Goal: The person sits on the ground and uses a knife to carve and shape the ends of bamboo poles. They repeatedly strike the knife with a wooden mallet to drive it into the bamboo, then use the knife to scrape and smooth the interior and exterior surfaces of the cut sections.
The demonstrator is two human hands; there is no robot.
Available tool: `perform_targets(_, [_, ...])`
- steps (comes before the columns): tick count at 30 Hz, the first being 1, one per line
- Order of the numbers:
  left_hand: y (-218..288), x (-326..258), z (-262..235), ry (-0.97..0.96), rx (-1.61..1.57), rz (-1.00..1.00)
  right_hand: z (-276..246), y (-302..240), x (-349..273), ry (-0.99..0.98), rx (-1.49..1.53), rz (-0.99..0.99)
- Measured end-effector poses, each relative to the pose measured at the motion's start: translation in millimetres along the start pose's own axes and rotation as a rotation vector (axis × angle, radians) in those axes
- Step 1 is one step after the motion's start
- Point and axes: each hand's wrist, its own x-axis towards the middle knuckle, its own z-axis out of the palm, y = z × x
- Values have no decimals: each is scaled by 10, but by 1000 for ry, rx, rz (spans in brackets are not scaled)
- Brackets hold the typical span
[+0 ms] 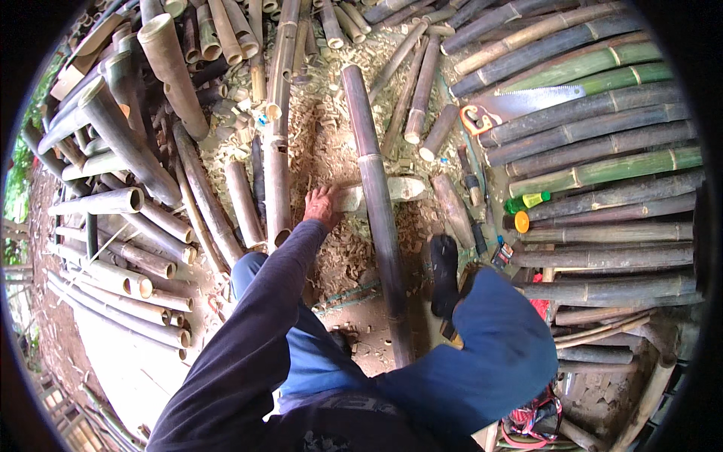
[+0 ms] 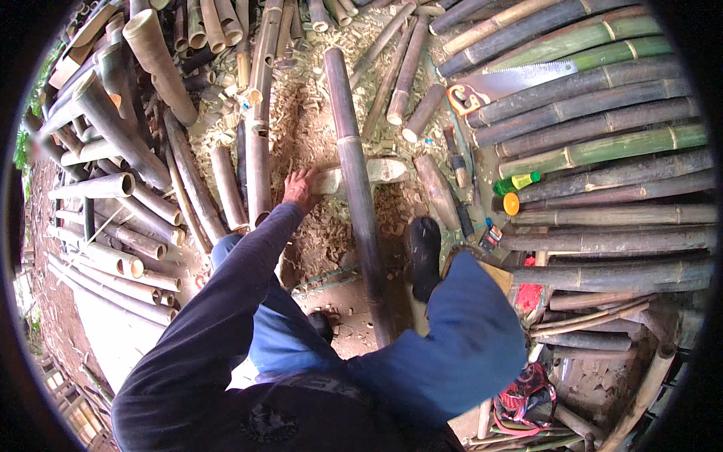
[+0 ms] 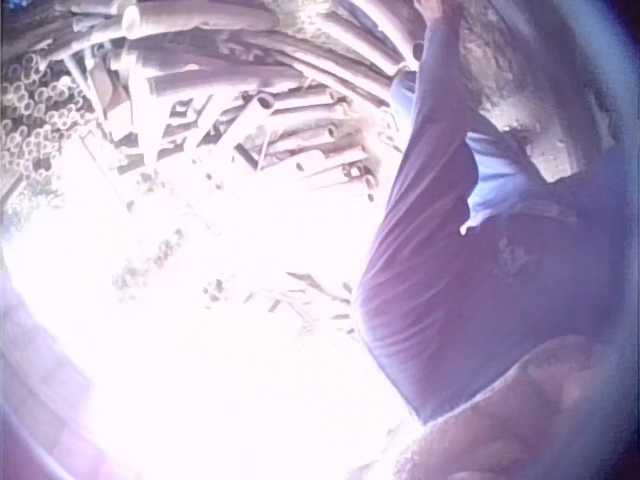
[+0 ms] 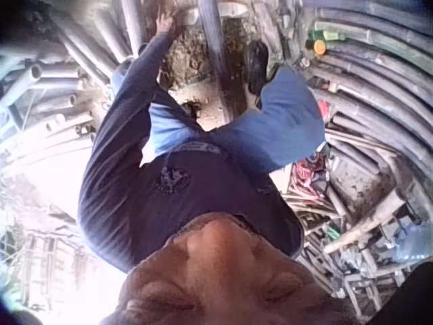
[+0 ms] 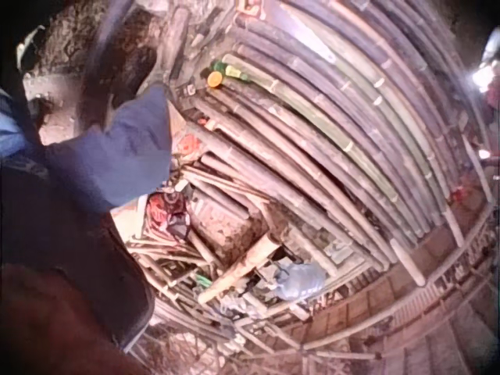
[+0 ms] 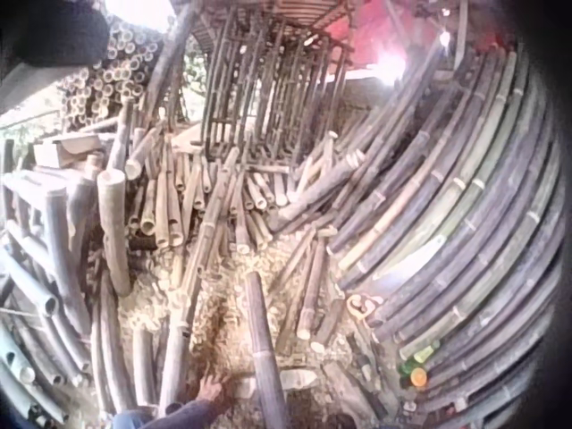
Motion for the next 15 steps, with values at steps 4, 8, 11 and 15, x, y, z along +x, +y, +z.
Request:
perform_targets(4, [-1,-2,40,40,-23,3,945,-275,449,-75,62,-30])
perform_targets(8, [-55,32,123,48,5,-10,1489,-267,201,-153,194,-62])
perform_targets(11, [135,162,44,-104,130,-96,1547,208,-600,-256,337,-20])
perform_targets(15, [334,716,-26,191,-611,-160,1556,1012,-1718,-430,489,168])
